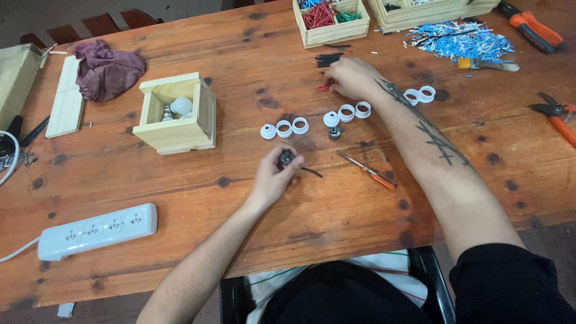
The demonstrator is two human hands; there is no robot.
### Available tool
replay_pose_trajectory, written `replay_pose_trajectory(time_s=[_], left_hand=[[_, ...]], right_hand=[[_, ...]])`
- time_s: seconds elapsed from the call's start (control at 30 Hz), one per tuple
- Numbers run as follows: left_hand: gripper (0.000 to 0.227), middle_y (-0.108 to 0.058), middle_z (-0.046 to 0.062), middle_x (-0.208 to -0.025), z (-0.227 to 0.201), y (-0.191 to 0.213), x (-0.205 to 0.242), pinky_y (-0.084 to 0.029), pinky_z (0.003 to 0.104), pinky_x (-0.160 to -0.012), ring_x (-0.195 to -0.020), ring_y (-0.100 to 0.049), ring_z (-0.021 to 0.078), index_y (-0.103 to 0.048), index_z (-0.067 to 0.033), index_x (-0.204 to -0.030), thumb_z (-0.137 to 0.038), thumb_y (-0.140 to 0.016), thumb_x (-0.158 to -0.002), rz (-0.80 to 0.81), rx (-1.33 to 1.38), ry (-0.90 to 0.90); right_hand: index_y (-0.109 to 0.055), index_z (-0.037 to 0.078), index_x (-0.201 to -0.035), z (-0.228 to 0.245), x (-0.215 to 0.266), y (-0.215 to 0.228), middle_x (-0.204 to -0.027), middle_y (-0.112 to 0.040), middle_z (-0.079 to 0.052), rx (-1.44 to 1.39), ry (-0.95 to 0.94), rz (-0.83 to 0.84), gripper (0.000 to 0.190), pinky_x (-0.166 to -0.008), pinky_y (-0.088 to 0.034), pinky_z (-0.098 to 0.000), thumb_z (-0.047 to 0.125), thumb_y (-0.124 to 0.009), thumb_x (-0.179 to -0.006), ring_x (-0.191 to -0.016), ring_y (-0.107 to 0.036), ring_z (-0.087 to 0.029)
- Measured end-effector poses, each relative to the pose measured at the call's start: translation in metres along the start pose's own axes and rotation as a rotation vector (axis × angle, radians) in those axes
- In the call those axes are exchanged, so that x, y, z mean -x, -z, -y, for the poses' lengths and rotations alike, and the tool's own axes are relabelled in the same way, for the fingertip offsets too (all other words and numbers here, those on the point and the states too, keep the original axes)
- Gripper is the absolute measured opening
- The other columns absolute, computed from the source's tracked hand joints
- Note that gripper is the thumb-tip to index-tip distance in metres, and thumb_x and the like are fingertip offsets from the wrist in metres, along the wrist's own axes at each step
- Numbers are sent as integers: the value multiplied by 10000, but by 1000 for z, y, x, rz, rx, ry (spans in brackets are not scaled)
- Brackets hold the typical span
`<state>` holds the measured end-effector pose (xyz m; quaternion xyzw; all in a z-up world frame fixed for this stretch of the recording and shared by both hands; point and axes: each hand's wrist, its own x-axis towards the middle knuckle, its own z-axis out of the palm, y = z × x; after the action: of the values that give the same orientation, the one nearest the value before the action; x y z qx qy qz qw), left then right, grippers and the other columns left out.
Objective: The person assembles components for a lighting fixture, using a screwdriver to secure wires into a socket and handling lightbulbs and plastic parts.
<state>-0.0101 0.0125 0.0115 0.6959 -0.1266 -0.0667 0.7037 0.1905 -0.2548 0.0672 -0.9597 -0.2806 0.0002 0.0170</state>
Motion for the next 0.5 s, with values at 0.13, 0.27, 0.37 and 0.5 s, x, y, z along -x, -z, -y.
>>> replay_pose_trajectory(time_s=[0.13,0.27,0.37,0.5], left_hand=[[141,-410,-46,-638,-18,6,-3,-312,230,-401,-454,-368,62,-484,-165,-992,-182,-619,-1030,-60,31,-71],[203,-485,47,-896,-18,18,-6,-409,231,-506,-608,-489,107,-472,-152,-1183,-157,-505,-982,-107,174,-73],[307,-491,99,-1006,-22,20,-8,-476,230,-525,-691,-562,140,-448,-91,-1302,-200,-433,-1015,-130,185,-162],[307,-596,118,-1089,-19,20,-10,-562,260,-588,-864,-567,163,-521,-71,-1344,-104,-511,-1039,-227,63,-176]], right_hand=[[-748,144,-1011,4,1,-1,-1070,-745,-68,109,60,-60,137,-811,-521,-542,206,-758,-889,-1068,-664,-323],[-695,139,-945,63,40,16,-908,-685,-65,15,67,-344,278,-789,-530,-470,408,-663,-1003,-940,-667,-317],[-680,114,-899,123,90,25,-825,-680,-103,-159,147,-234,239,-714,-558,-469,343,-658,-963,-864,-694,-344],[-701,203,-879,153,120,-49,-887,-683,21,116,248,-109,164,-693,-592,-351,317,-750,-772,-885,-701,-194]])
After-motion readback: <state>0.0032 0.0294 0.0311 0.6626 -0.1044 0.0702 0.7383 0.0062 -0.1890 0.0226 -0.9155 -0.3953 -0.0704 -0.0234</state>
